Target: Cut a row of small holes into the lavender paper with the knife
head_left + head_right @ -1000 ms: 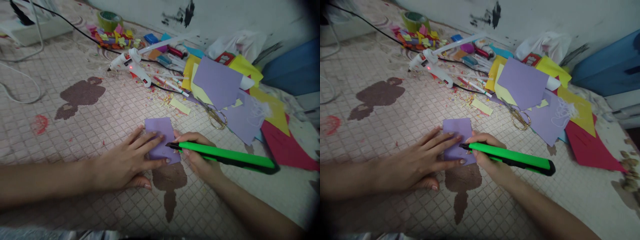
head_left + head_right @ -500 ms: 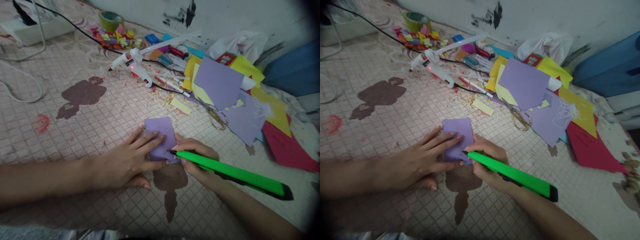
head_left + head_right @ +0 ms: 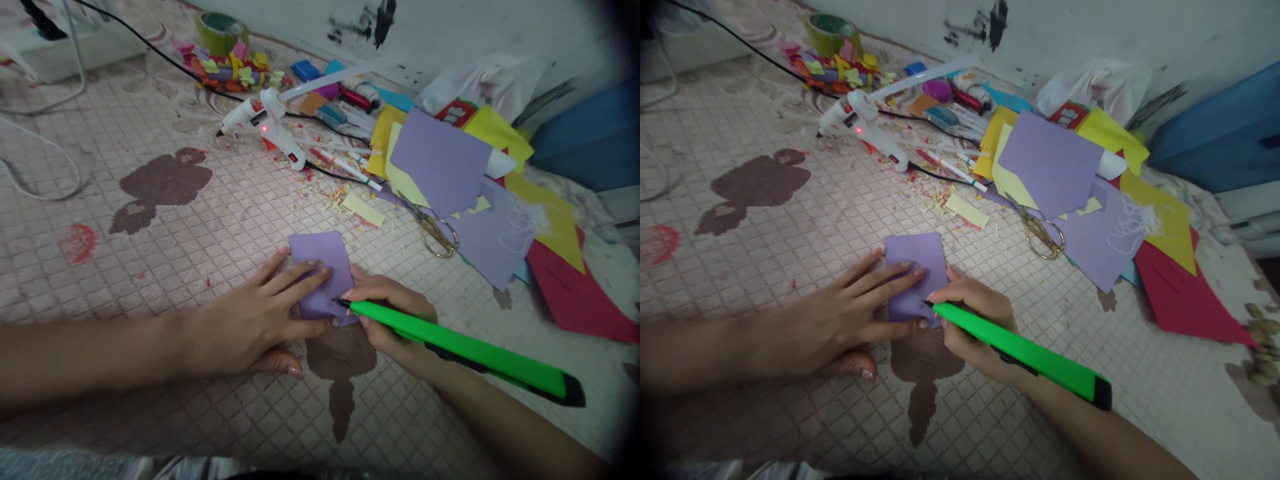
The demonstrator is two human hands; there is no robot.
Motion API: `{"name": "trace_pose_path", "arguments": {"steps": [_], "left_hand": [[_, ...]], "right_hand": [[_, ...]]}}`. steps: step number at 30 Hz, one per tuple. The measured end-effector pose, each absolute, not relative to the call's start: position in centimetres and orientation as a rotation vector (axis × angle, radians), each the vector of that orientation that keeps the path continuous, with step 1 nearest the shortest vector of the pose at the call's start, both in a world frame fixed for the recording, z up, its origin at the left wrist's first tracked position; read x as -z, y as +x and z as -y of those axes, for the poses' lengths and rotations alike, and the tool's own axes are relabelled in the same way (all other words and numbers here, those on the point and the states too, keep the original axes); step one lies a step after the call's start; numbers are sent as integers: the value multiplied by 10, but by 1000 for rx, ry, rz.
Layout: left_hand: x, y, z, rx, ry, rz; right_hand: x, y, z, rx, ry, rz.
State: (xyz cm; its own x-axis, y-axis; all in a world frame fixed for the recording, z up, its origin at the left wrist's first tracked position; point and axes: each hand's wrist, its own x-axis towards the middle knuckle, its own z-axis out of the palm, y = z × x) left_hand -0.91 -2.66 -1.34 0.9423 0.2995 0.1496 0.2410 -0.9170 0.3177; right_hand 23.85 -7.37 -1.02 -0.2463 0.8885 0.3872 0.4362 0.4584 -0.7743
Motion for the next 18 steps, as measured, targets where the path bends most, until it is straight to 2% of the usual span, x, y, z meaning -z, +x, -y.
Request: {"name": "trace_pose_path", "arguments": {"steps": [18], "left_hand": [[16,-9,27,-306,2823,-409]], "right_hand": [[2,241,69,-710,-1081,1984]]}}
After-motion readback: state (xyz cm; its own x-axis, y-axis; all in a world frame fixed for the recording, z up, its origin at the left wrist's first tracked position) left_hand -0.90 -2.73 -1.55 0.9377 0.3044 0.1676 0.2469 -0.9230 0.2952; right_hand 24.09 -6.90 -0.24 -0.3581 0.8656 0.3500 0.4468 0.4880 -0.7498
